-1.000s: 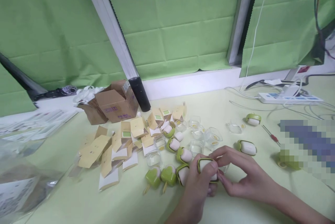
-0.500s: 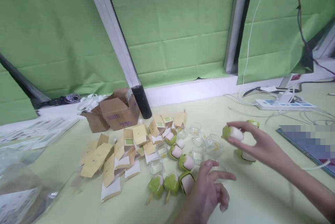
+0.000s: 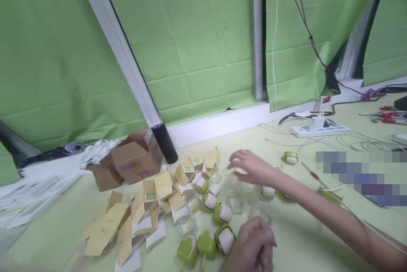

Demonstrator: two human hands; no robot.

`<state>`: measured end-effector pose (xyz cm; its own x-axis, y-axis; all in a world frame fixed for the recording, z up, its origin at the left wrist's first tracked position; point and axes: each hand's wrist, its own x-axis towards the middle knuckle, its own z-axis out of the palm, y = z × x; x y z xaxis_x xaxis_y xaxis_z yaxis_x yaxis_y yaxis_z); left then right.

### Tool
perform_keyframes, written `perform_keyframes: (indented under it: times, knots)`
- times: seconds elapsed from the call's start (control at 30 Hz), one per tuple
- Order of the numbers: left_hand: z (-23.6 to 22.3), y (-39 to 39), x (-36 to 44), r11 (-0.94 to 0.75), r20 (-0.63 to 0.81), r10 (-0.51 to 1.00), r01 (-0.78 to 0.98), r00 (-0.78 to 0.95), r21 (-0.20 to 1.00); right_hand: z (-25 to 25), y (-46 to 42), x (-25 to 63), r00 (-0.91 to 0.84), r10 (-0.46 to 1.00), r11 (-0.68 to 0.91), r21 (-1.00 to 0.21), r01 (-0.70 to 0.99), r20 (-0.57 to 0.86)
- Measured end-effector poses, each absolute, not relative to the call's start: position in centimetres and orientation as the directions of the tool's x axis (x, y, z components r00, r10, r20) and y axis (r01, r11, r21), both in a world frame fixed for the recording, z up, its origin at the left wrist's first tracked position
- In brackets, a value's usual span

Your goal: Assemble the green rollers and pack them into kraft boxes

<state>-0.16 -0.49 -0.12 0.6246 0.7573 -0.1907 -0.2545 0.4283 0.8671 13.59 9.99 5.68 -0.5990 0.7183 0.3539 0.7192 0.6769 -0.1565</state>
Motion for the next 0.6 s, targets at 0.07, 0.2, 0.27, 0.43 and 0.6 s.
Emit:
perform_keyframes:
  times: [0.07, 0.2, 0.27, 0.43, 0.6]
  knots:
    - [-0.1, -0.7, -0.2, 0.445, -0.191, 0.725, -0.239, 0.661, 0.863, 5.4, 11.0, 9.9, -0.693, 0.662, 0.741, -0.110, 0.662, 0.287]
    - [-0.2, -0.6, -0.3, 0.466, -0.209, 0.705, -0.221, 0.678, 0.857, 4.0, 12.7, 4.8, -0.734, 0.640, 0.763, -0.069, 0.643, 0.228]
    - [-0.1, -0.6, -0.3, 0.480, -0.221, 0.714, -0.234, 0.664, 0.846, 3.7, 13.0, 4.2, -0.731, 0.636, 0.766, -0.086, 0.637, 0.245]
    - [0.2, -0.7, -0.2, 0.494, -0.221, 0.705, -0.242, 0.674, 0.835, 4.7, 11.5, 7.9, -0.605, 0.687, 0.718, -0.245, 0.652, 0.404]
    - [-0.1, -0.5, 0.0, 0.497, -0.245, 0.692, -0.202, 0.679, 0.844, 5.9, 7.0, 16.7, -0.344, 0.789, 0.590, -0.470, 0.656, 0.510]
